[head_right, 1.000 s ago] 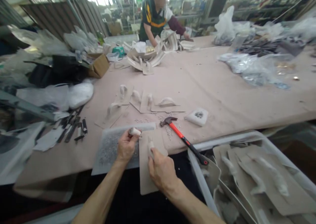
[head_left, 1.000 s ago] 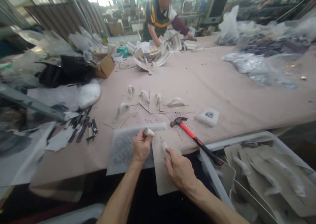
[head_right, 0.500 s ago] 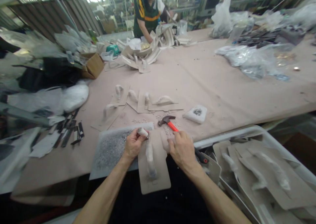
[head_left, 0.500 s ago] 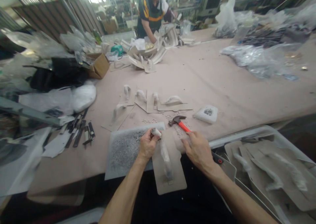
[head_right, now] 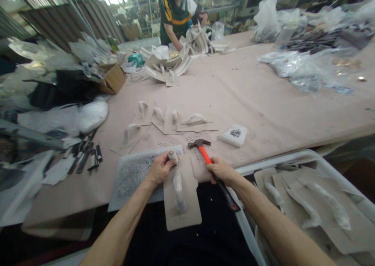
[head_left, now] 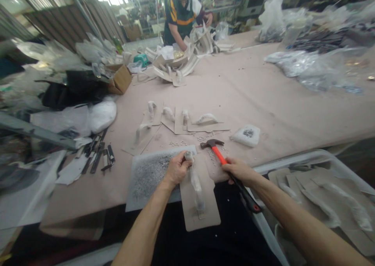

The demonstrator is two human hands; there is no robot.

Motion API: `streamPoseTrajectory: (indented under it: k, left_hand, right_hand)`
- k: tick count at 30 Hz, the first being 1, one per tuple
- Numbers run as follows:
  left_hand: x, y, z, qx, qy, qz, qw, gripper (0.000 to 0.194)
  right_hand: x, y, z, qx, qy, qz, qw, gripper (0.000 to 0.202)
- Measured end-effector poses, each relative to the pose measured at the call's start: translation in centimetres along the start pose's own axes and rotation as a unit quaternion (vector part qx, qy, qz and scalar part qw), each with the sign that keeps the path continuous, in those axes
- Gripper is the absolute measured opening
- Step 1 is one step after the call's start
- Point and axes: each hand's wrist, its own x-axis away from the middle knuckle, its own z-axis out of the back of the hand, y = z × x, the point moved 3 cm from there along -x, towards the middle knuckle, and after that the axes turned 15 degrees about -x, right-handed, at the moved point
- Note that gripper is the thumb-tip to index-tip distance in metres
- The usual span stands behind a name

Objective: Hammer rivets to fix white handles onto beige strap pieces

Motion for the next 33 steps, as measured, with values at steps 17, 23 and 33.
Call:
streamPoseTrajectory:
  k: [17,23,33]
  left_hand:
    - [1.2,-0.1,-0.6,-0.050,0.050,-0.053,0.996,0.018]
    - [1.2,-0.3,-0.7,-0.046,0.037,-0.047,0.997,0.014]
    - [1.2,-0.3,-0.7,0.000,0.029,-0.022,0.999,0.019]
  right_hand:
    - [9.2,-11.8,1.3,0.262,0.155,0.370,0.878,0.030]
    - [8.7,-9.2,-0.6,0.317,0.121,0.340,0.877,0.030]
    - [2.2,-2.7,1.0,0.356,0.043,0.168,0.918,0.026]
